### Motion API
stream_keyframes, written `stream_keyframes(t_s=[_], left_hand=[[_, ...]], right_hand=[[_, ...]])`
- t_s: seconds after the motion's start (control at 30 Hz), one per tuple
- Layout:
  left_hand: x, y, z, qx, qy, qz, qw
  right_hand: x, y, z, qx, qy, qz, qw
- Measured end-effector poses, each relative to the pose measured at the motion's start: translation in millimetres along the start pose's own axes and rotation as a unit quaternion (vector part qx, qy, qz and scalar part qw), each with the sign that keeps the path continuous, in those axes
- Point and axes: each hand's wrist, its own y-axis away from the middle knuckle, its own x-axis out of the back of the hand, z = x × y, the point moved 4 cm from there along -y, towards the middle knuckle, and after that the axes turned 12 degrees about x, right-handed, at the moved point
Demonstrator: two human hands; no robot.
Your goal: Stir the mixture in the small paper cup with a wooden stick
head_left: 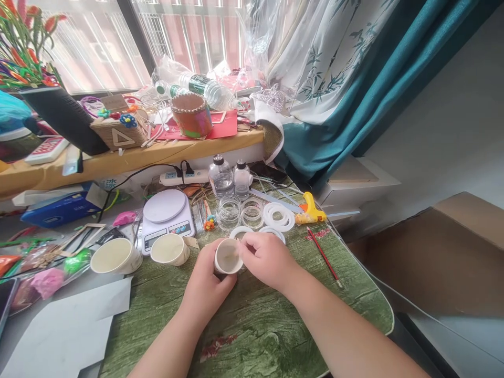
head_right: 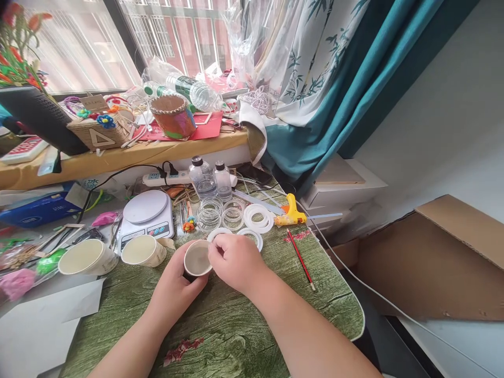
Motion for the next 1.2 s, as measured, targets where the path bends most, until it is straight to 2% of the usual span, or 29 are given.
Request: stream_keyframes(t_s=[0.17,0.27,0.4,0.57,0.67,0.83,1.1,1.2], left_hand=[[-0.1,-0.2,-0.7,-0.001,0.001,0.002,1.000],[-0.3,-0.5,-0.7,-0.001,0.003,0.002,1.000],[-0.3,-0.7,0.0,-0.002,0.003,0.001,1.000],[0.6,-0.6,0.7,-0.006,0.002,0.006,1.000],[0.8,-0.7,0.7,-0.006,0.000,0.007,1.000],[0.7,-0.2,0.2,-0.003,-0.003,0.009,1.000],[0.7,-0.5,2.0,-0.005,0.002,0.008,1.000],[-0.2,-1.5,2.6,0.001,0.009,0.000,1.000]], right_hand=[[1.9,-0.4,-1.9,0.014,0.017,0.026,0.999],[0.6,-0.8,-1.2,0.015,0.001,0.009,1.000],[2.1,-0.7,0.2,0.015,0.010,0.020,1.000],[3.3,-1.1,-3.6,0.068,0.043,0.033,0.996],[1.0,-1.5,-2.4,0.055,0.014,0.013,0.998],[1.7,-1.5,0.9,0.021,-0.023,0.013,0.999],[0.5,-1.1,0.0,0.017,-0.035,-0.009,0.999],[2.7,-1.6,0.7,0.010,-0.015,0.021,1.000]])
